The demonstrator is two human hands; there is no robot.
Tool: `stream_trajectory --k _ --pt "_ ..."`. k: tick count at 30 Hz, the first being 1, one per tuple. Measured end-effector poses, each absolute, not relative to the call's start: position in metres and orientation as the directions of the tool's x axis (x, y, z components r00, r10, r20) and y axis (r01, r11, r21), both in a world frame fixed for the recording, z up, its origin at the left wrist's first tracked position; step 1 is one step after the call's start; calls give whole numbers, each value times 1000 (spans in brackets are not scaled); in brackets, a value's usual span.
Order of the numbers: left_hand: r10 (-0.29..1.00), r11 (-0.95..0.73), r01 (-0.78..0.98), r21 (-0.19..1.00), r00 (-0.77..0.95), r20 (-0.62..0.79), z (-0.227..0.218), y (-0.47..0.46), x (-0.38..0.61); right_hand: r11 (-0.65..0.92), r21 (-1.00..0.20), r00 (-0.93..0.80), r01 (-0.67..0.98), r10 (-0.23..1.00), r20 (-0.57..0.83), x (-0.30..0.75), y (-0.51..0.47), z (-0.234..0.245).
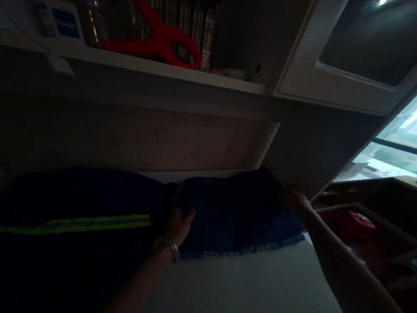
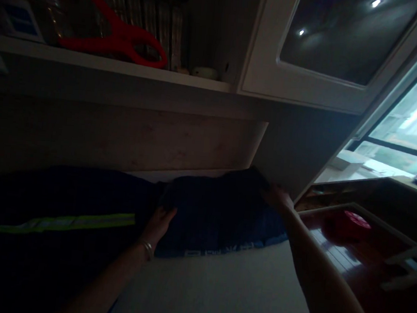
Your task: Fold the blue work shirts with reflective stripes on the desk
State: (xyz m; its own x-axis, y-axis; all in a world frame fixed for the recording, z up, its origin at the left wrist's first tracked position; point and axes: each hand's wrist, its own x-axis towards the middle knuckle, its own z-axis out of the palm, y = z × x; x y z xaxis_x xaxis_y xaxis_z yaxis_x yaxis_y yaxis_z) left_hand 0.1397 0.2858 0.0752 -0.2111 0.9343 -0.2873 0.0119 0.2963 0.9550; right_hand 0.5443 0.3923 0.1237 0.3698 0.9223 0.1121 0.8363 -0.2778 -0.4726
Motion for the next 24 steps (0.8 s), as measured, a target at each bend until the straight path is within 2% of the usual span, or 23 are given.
stream_trajectory --k 2,3,5,7,9,10,11,13,15,16,18,20,21,22,24 --pt "952 255 197 947 -224 -209 45 248 125 -160 -330 237 930 949 206 531 377 81" --pt "977 167 356 919 -184 -106 30 223 113 -87 -262 149 961 962 229 521 366 57" --pt "991 -88 682 726 -16 134 0 166 84 56 -184 -27 981 987 160 500 339 9" --pt "972 -156 877 454 54 229 -27 111 52 102 -101 -97 990 994 49 482 313 -28" --pt "974 -95 970 223 44 222 -44 67 25 59 -29 -59 998 998 -3 470 296 -46" --pt "981 -41 988 147 11 196 -47 52 14 34 -1 -34 999 999 3 466 292 -48" --pt "986 19 995 102 -36 160 -46 40 6 22 17 -22 1000 999 26 461 291 -44" --pt "990 123 987 101 -129 60 -34 28 -4 35 23 -37 999 994 99 448 293 -28" --pt "979 202 963 181 -193 -68 -12 26 -9 49 -63 -37 997 983 180 424 294 -7" --pt "970 230 946 230 -203 -137 2 26 -11 60 -163 -27 985 979 200 406 292 3" --pt "944 277 908 316 -196 -264 27 28 -22 91 -468 -22 879 988 152 363 282 20" --pt "925 301 867 396 -164 -343 48 28 -41 52 -776 -88 629 996 -5 312 264 33" --pt "921 316 838 445 -159 -355 57 27 -53 -15 -877 -150 479 984 -99 286 252 38" --pt "921 341 789 512 -171 -350 64 25 -66 -96 -938 -227 334 957 -178 261 241 43" --pt "916 399 652 645 -242 -321 76 19 -90 -254 -963 -367 96 890 -271 214 222 50"
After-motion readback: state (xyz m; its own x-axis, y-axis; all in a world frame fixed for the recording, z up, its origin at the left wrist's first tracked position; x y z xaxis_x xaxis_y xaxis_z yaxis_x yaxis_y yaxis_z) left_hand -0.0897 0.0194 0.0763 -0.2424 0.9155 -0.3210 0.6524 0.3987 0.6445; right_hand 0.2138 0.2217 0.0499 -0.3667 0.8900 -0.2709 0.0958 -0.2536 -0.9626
